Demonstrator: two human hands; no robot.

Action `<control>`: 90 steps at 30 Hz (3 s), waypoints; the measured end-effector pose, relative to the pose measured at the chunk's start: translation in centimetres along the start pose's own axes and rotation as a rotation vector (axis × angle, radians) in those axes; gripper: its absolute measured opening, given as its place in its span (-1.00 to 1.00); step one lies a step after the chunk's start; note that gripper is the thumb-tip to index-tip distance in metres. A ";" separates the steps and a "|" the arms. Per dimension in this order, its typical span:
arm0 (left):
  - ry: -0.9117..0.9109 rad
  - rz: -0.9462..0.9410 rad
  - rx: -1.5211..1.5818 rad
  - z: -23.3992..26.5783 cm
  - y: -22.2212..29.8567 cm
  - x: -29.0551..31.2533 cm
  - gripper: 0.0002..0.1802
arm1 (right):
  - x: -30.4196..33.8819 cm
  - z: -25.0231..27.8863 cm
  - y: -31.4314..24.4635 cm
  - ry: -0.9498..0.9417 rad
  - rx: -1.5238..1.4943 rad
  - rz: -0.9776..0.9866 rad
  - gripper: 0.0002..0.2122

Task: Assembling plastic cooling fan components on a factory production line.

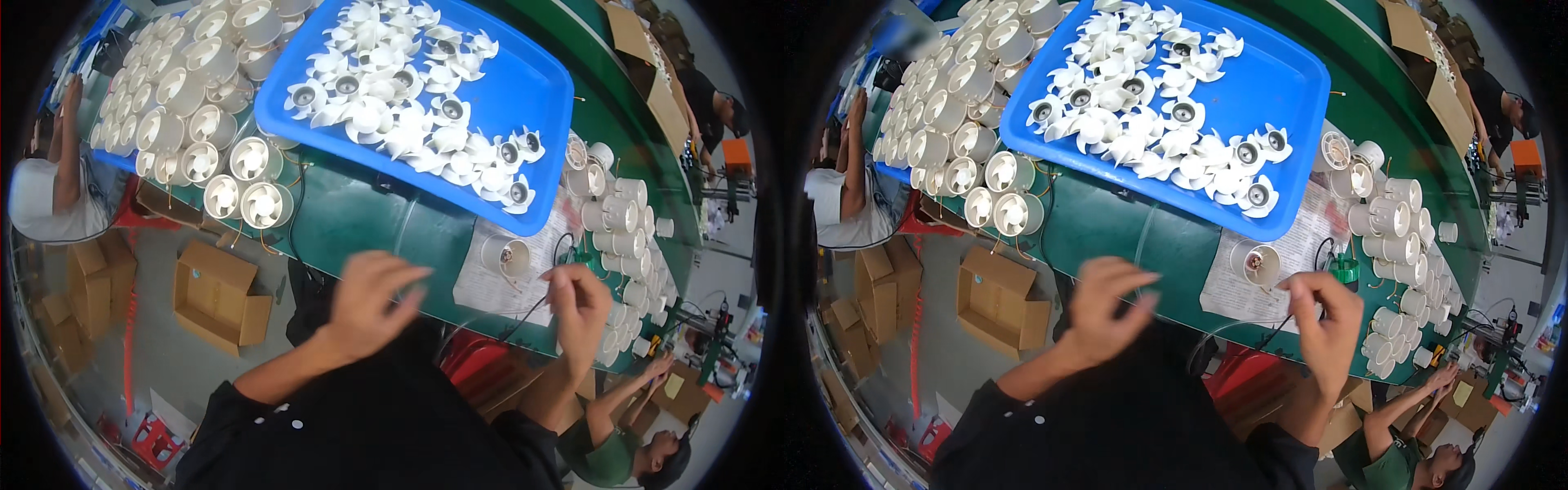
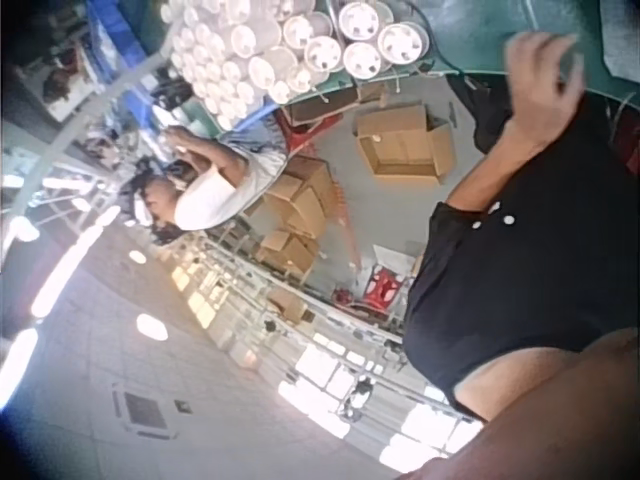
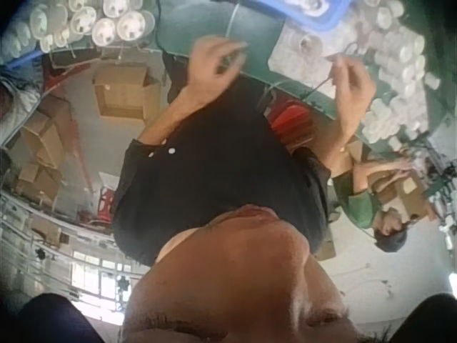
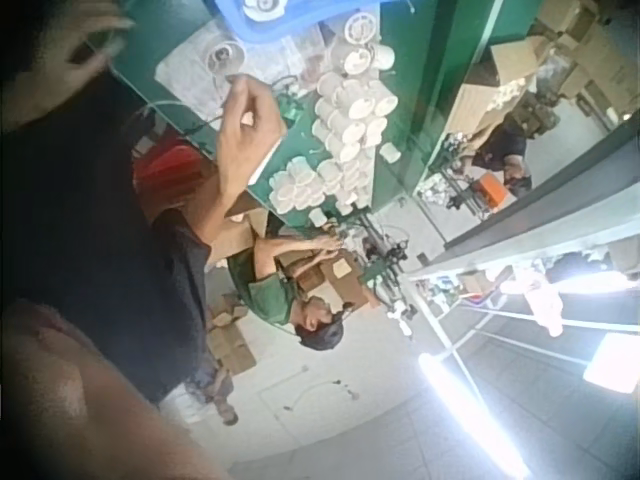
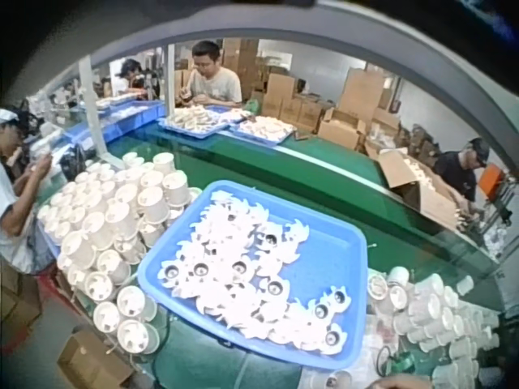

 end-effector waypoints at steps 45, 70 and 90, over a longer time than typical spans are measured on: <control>-0.165 0.086 0.005 -3.7 -3.1 -2.8 -0.30 | -6.5 -5.4 -7.4 0.159 0.982 1.126 -0.80; -0.156 0.130 0.052 -3.4 -3.6 -2.4 -0.28 | -4.0 -7.1 -9.9 0.119 0.912 1.371 -0.90; -0.287 0.112 0.038 -4.5 -3.7 -2.9 -0.33 | -0.3 -11.6 3.1 -0.280 -0.300 -0.248 -0.88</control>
Point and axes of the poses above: each hand's wrist, its own x-axis away from the middle knuckle, its own z-axis out of the back of the hand, y = z × x, the point moved 9 cm from there along -x, towards the middle knuckle, and after that the axes turned 6 degrees about x, right-handed, at the moved point
